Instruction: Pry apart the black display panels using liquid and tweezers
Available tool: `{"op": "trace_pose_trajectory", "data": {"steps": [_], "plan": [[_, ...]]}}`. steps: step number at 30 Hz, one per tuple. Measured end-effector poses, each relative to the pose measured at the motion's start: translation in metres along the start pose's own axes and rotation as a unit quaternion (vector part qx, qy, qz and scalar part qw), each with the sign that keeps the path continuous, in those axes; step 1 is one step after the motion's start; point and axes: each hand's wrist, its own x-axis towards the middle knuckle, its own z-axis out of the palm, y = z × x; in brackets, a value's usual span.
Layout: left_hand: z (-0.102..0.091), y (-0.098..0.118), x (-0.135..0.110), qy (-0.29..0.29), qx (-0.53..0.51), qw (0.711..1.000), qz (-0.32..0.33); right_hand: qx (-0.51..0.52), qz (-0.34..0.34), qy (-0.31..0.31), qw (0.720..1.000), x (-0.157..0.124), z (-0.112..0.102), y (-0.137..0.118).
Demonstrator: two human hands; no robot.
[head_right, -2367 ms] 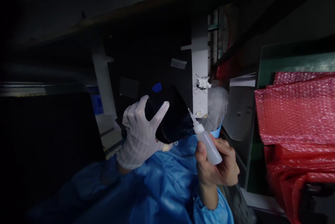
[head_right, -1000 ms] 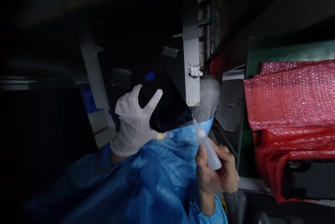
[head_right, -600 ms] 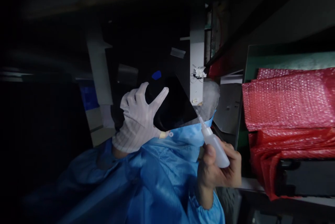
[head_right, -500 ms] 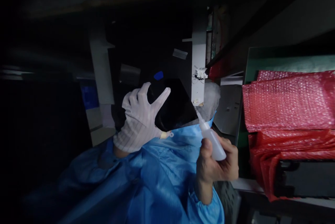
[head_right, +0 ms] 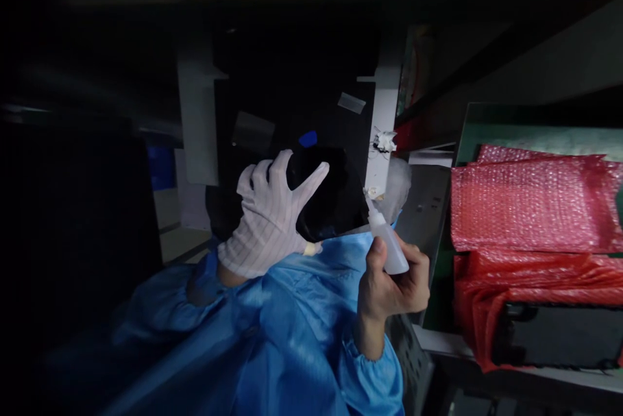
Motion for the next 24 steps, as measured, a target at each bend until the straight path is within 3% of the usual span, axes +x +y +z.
{"op": "trace_pose_trajectory", "data": {"steps": [12,17,20,24], "plan": [[0.004,0.0,0.0,0.015,0.001,1.0,0.003,0.02,-0.002,0.049,0.999,0.001,0.001,-0.009],[0.005,-0.007,-0.01,0.039,-0.022,0.999,-0.004,0.056,0.062,0.031,0.996,0.011,0.006,-0.014],[0.003,-0.021,-0.025,0.072,-0.033,0.997,-0.023,0.097,0.059,0.0,0.994,0.029,0.023,-0.017],[-0.003,-0.054,-0.051,0.089,-0.083,0.991,-0.053,0.189,0.052,-0.113,0.974,0.061,0.075,-0.023]]}}
